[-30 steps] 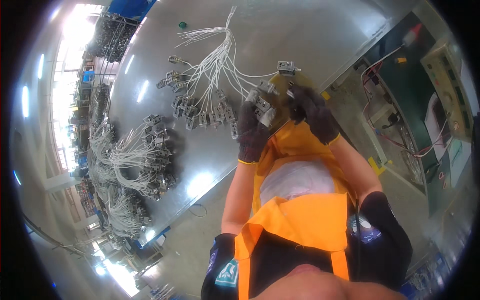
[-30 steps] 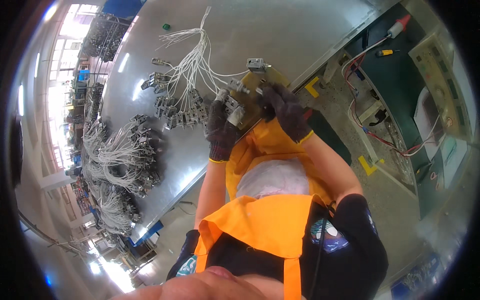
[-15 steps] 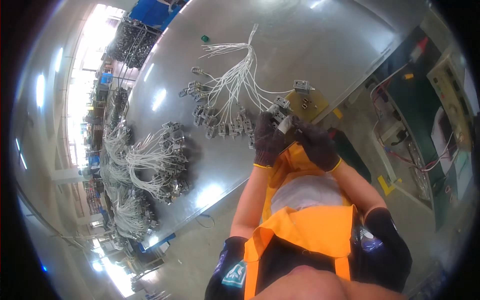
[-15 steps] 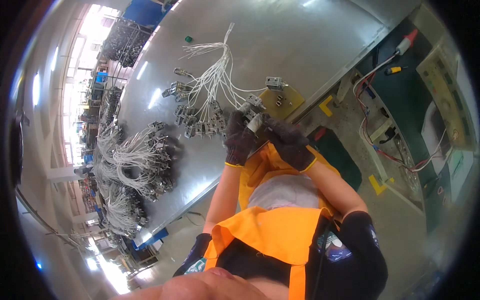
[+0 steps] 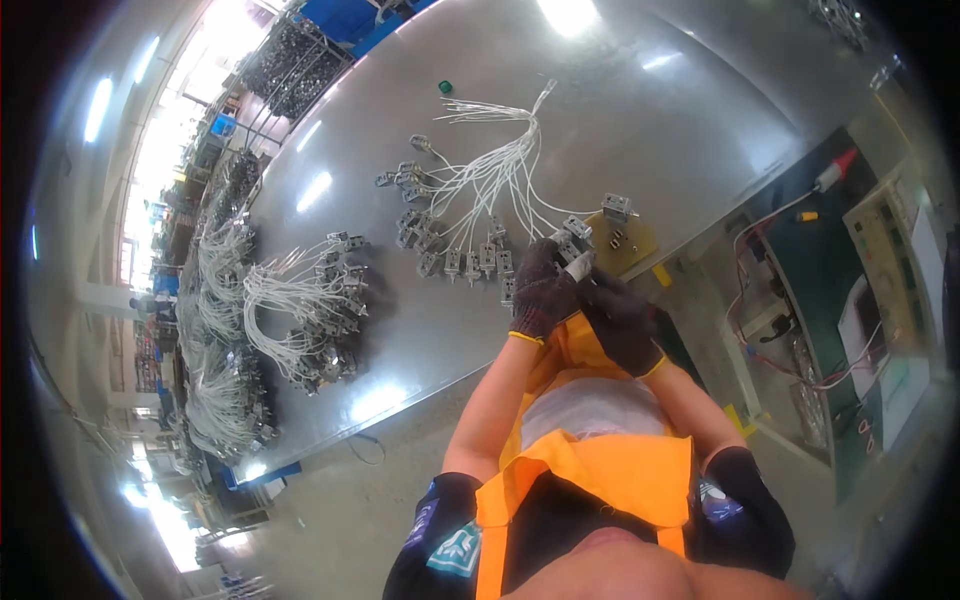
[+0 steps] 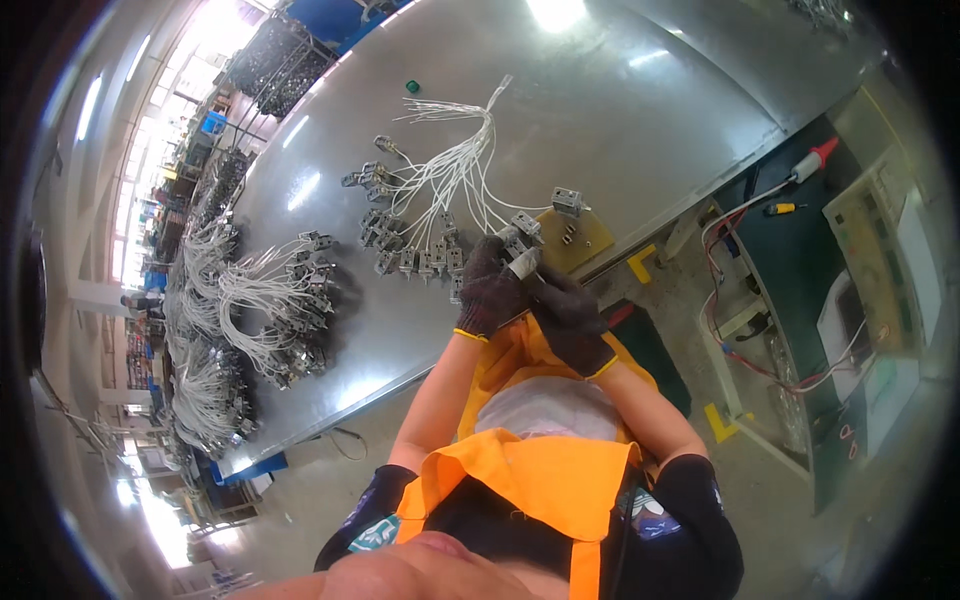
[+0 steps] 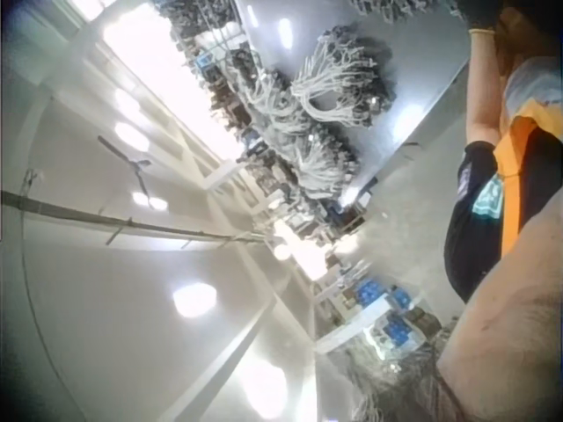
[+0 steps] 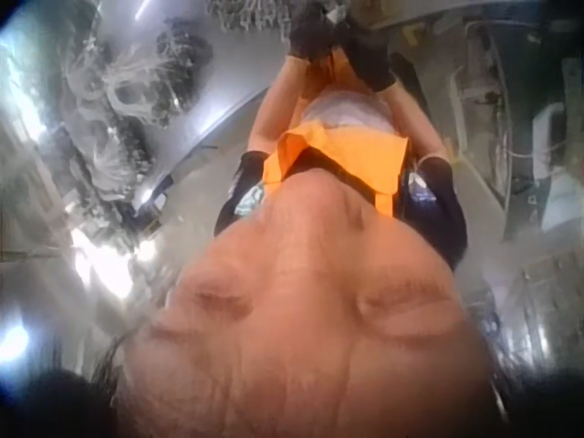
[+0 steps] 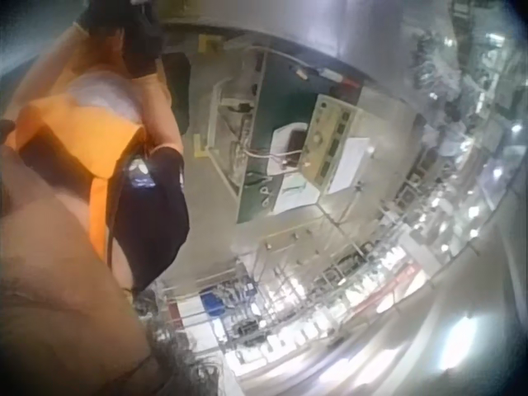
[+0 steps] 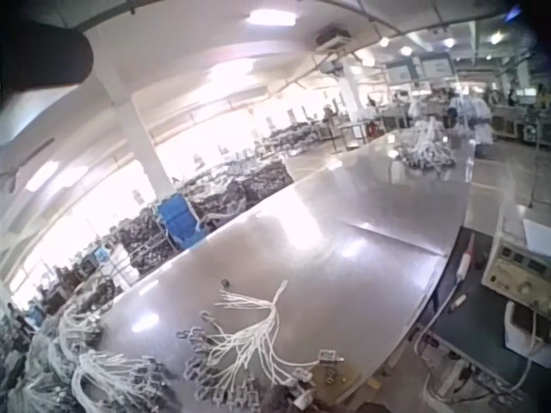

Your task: The person is organizing and placing wire harnesses onto a metal assembly fixture for manual processing.

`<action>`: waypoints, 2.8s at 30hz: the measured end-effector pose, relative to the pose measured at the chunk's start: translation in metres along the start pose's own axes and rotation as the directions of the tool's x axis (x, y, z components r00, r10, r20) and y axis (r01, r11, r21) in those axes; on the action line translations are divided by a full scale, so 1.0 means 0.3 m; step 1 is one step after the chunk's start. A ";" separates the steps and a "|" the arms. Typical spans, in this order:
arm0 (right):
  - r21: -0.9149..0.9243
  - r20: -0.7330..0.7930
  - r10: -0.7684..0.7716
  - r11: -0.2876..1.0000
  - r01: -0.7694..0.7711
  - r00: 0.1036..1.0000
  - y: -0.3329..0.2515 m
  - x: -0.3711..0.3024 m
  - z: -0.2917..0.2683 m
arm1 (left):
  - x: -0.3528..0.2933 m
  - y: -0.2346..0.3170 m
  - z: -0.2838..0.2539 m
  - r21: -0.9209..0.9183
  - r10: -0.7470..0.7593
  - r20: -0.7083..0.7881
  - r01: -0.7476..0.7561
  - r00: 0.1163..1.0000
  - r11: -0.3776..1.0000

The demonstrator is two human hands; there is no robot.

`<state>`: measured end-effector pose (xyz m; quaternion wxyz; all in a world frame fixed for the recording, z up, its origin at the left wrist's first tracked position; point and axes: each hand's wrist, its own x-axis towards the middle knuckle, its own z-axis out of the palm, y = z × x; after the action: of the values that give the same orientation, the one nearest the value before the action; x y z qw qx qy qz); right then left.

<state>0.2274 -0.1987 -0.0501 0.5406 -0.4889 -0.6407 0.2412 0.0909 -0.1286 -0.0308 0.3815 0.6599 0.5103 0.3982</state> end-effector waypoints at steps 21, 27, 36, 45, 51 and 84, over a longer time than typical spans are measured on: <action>-0.096 0.121 0.099 0.991 -0.088 0.988 0.101 0.014 -0.028 | -0.103 -0.028 -0.048 -0.069 0.107 0.005 -0.106 0.994 0.992; 0.039 -0.087 0.212 0.977 -0.209 0.973 0.121 0.031 -0.052 | -0.036 -0.069 0.014 0.250 0.292 -0.044 -0.273 0.955 0.929; 0.297 0.193 0.521 0.776 -0.556 0.831 0.008 -0.062 0.005 | -0.017 -0.052 -0.011 0.150 0.188 0.145 -0.209 0.971 0.966; -0.358 0.142 -0.328 0.863 0.358 0.934 0.051 0.006 -0.010 | 0.001 -0.060 0.018 0.070 0.144 0.013 -0.145 0.989 0.987; 0.737 0.516 0.409 0.236 -0.633 0.753 0.076 -0.073 0.028 | -0.060 -0.215 0.019 0.199 0.346 0.016 -0.342 0.938 0.918; 0.540 0.016 0.457 0.745 -0.392 0.889 0.176 0.205 -0.109 | -0.031 -0.016 -0.044 -0.096 -0.036 0.036 0.040 0.999 0.995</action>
<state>0.2808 -0.1301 -0.0564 0.6212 -0.4671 -0.3878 0.4955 0.0756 -0.1356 -0.0312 0.4292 0.6374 0.4963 0.4040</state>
